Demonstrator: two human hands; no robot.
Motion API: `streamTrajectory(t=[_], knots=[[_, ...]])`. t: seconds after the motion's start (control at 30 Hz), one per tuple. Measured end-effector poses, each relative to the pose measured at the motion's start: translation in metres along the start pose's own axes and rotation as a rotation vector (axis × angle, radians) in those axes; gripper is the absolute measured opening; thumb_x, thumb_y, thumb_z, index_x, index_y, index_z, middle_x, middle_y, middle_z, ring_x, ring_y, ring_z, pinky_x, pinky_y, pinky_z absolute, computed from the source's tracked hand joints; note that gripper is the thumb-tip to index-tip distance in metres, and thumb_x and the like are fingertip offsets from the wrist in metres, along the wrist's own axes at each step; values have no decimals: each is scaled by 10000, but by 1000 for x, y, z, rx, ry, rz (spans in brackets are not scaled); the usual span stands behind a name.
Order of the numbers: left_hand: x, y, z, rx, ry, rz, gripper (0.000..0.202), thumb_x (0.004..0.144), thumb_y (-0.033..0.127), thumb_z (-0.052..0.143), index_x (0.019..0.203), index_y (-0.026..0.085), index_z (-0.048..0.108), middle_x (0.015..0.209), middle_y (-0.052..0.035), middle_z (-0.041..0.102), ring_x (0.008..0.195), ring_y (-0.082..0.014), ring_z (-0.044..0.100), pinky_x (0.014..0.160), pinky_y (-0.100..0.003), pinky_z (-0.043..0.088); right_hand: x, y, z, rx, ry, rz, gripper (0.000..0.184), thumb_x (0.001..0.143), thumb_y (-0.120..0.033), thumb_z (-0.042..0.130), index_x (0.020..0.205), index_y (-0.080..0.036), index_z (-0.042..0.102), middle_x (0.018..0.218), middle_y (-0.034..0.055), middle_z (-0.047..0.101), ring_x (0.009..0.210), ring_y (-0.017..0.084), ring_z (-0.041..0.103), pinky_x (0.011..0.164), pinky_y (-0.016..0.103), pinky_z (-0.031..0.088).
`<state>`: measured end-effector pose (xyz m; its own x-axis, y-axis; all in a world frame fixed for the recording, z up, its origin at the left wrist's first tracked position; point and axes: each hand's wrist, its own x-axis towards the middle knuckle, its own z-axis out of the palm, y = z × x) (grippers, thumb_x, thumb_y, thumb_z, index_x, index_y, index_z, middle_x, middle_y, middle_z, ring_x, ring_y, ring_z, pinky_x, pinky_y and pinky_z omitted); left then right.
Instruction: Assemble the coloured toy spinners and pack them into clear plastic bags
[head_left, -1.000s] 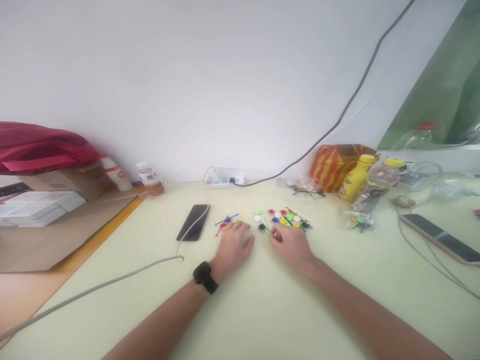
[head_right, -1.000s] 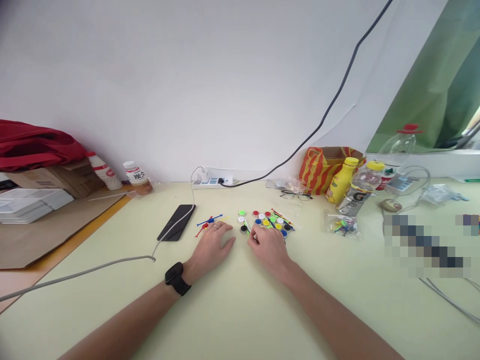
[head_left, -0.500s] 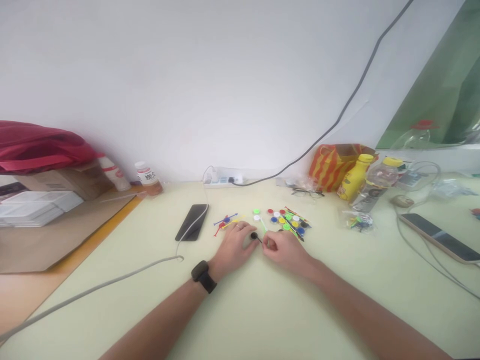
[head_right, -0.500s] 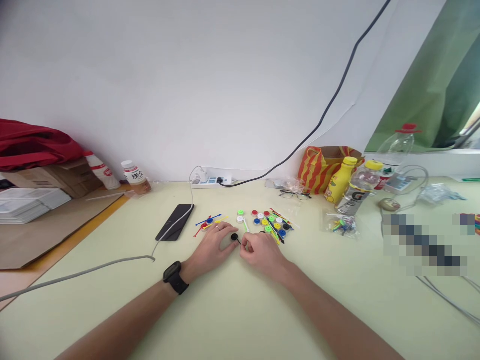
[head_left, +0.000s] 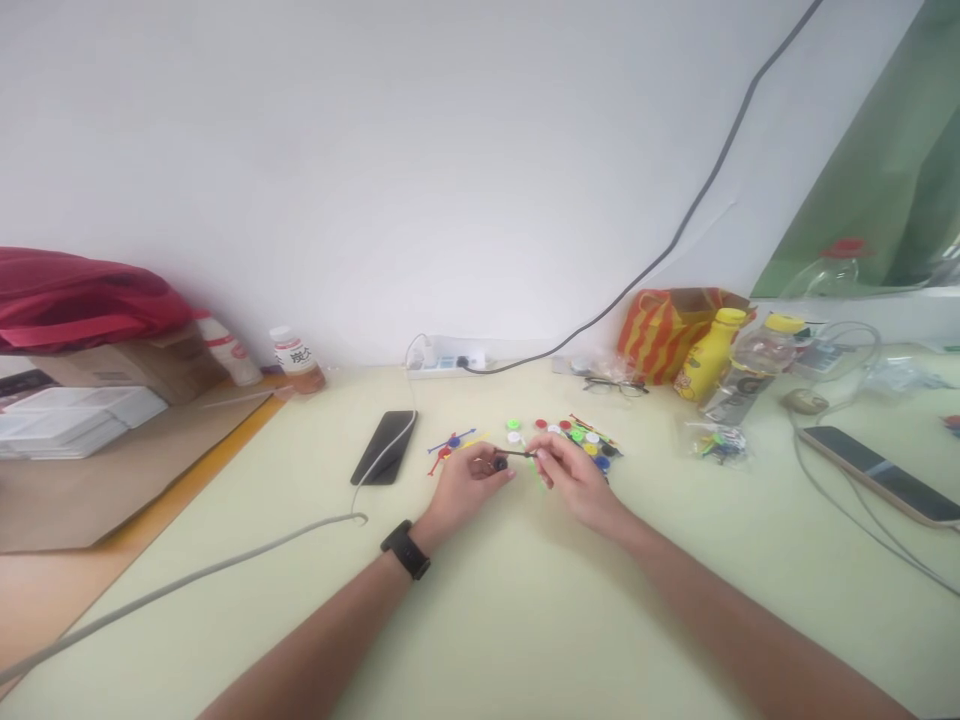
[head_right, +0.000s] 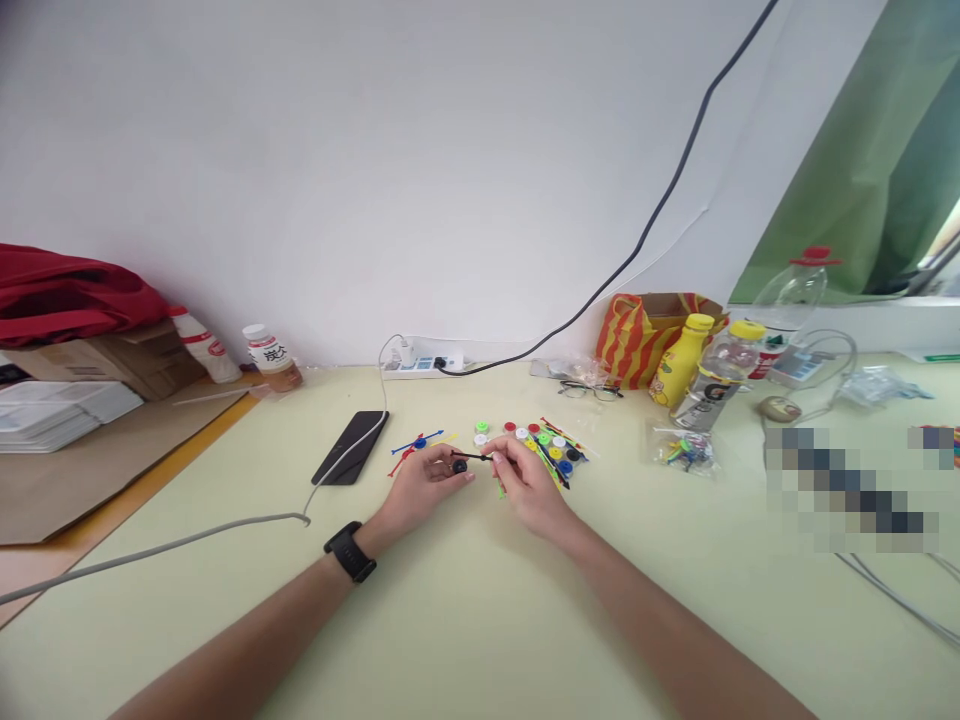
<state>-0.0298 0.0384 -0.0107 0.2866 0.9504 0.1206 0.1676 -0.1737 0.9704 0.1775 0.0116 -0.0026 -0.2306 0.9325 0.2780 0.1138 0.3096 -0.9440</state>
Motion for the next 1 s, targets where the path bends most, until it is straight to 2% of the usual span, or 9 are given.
streamTrajectory(t=[0.13, 0.33, 0.57, 0.73, 0.9, 1.0], knots=[[-1, 6, -1, -95, -60, 17, 409, 713, 350, 886, 1027, 154, 713, 959, -77, 748, 822, -196, 722, 782, -316, 587, -5, -3, 5, 5, -62, -21, 205, 1021, -450, 481, 1021, -246, 503, 841, -4, 533, 746, 169, 512, 677, 291, 410], [-6, 18, 1, -132, -141, 62, 361, 780, 358, 846, 1044, 134, 742, 1047, -130, 761, 943, -252, 741, 865, -361, 603, -9, -9, 9, -124, -93, -52, 150, 1036, -380, 452, 990, -244, 497, 850, -2, 552, 755, 179, 539, 668, 298, 393], [-5, 12, 0, -100, -187, 140, 290, 863, 345, 777, 1084, 159, 756, 1119, -126, 765, 1035, -270, 733, 946, -392, 595, -9, -9, 6, -256, -54, -97, 123, 1040, -318, 430, 1005, -244, 523, 940, 22, 599, 835, 194, 576, 716, 315, 435], [-7, 6, 4, 15, -124, 224, 291, 889, 327, 745, 1144, 187, 750, 1139, -108, 765, 1047, -262, 732, 960, -401, 599, -9, -8, 4, -385, -3, -144, 114, 1019, -280, 473, 1062, -244, 572, 1027, 41, 634, 925, 209, 585, 829, 353, 456], [-12, 5, 4, 257, -17, 369, 237, 929, 309, 691, 1144, 244, 765, 1181, -77, 762, 1087, -265, 719, 998, -433, 577, -8, -8, 4, -253, -24, -115, 145, 1022, -320, 477, 1067, -243, 591, 998, 43, 645, 846, 194, 592, 766, 335, 480], [-13, 5, 3, 334, -1, 438, 235, 947, 285, 665, 1161, 275, 762, 1186, -62, 764, 1082, -260, 726, 996, -431, 572, -6, -8, 5, -207, -14, -113, 163, 1013, -359, 494, 1063, -242, 595, 977, 47, 649, 825, 200, 589, 739, 337, 484]])
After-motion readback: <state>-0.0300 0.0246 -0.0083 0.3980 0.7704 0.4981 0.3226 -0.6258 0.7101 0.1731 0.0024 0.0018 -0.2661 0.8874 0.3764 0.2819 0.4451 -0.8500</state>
